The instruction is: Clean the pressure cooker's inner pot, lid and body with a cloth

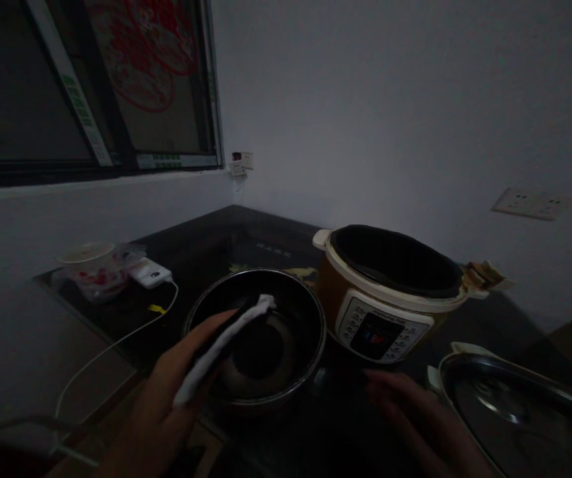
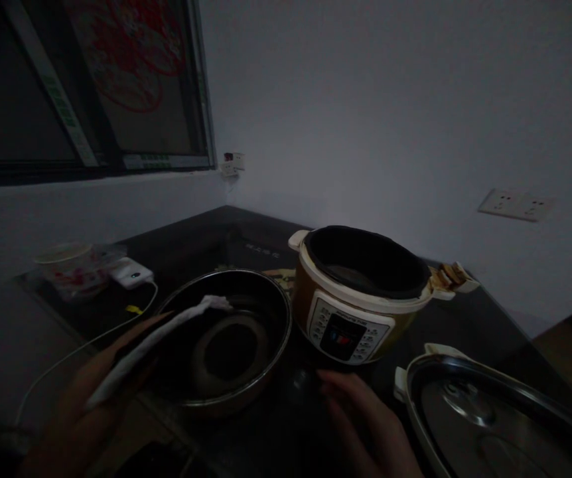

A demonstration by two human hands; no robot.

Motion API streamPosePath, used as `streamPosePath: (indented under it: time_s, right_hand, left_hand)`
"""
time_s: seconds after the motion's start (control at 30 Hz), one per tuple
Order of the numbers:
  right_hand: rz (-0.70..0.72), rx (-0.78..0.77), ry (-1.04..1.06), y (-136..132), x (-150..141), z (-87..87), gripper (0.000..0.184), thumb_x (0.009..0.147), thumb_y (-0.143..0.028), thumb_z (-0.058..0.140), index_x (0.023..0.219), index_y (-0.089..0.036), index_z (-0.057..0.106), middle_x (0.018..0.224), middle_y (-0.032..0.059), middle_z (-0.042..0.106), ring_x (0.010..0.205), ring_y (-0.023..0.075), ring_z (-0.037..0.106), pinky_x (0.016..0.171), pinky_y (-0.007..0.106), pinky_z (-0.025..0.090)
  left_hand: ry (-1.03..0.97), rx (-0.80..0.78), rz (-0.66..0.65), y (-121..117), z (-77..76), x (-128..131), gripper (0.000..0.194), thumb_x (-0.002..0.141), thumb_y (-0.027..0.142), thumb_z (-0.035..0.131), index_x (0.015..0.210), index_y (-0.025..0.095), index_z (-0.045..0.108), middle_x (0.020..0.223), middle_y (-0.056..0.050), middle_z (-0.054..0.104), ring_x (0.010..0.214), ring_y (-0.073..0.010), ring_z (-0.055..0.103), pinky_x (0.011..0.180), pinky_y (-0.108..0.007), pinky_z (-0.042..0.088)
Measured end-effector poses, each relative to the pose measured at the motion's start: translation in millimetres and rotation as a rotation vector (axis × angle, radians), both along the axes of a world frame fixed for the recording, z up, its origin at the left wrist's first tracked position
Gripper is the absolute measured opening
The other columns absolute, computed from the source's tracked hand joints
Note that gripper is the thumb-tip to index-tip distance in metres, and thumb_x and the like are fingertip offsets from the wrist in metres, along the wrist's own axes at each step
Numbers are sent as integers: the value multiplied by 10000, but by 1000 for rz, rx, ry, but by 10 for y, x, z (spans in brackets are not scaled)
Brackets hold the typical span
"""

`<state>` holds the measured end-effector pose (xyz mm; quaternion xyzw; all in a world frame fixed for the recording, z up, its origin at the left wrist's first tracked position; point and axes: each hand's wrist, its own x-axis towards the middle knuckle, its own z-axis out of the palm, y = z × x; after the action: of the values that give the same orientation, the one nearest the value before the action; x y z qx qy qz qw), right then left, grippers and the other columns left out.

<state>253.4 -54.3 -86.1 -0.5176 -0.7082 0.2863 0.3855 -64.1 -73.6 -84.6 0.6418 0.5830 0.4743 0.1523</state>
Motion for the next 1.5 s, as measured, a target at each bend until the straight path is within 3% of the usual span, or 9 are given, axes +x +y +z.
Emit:
streamPosePath:
  time_s: [0.13,0.23,0.33,0.53,0.67,0.83,1.13,1.37,1.5]
  right_hand:
    - [106,114,18,505,-416,124,359,844,-327,530,1180,-239,619,1188,82,664,1052,214,649,864,332,556]
    - [140,164,-7,949,-777,30,475,831,-298,540,1292,-187,529,1321,116,572,1224,227,532,1064,416,398]
    - [127,37,-16,1366,-1026,-107,551,795,-243,573,1333,-160,489,1370,143,530,1264,238,499,1092,425,353]
    - [151,-215,2,1832,-1167,-141,571,726,-85,594,1294,-109,536,1270,149,615,1133,238,608,994,394,452]
    - [238,-224,26,1868,-1234,-67,465,669,33,516,1054,-156,695,1032,55,732,964,194,680,923,355,502]
    - [304,-34,-16,1812,-1309,139,450,700,13,502,1075,-151,689,1068,70,724,1015,202,660,953,376,477]
    - [203,374,-168,1464,-1217,590,410,808,-61,462,1174,-129,635,1120,110,702,1052,257,647,944,414,481]
    - [297,404,-118,1280,-1164,573,407,822,-97,483,1205,-169,602,1218,76,659,1130,226,609,994,408,468]
    - [490,353,-50,1164,-1213,586,579,770,-6,415,1296,-226,518,1369,25,551,1287,183,482,1096,409,374]
  left_hand:
    - [355,97,-13,91,-2,-192,466,838,213,451,1299,216,518,1304,-78,604,1159,-240,593,995,-397,472]
    - [511,63,-144,53,-40,-187,557,754,90,439,1287,236,512,1277,-54,626,1158,-219,592,979,-392,486]
    - [571,-6,-300,-21,-42,-105,575,703,46,451,1240,233,536,1206,-48,664,1092,-209,619,941,-387,500]
    - [597,-108,-328,-50,-17,-14,322,730,141,544,1043,191,605,1033,-75,692,910,-231,632,837,-396,485]
    - [640,-57,-338,-93,-46,-47,288,731,168,542,1013,191,591,1000,-66,699,861,-221,635,793,-362,479]
    - [668,9,-348,-221,-112,-92,379,815,230,509,1193,240,523,1024,-49,708,888,-214,650,823,-339,479]
    - [652,-106,-324,-7,-642,114,516,716,219,563,1229,166,548,1127,-112,680,977,-276,634,844,-416,489]
    - [648,-394,-329,4,-449,260,608,683,160,522,1292,156,525,1294,-106,609,1148,-267,584,986,-446,451]
    - [626,-426,-344,9,-552,280,687,686,131,502,1371,154,451,1399,-97,515,1249,-246,516,1053,-439,411]
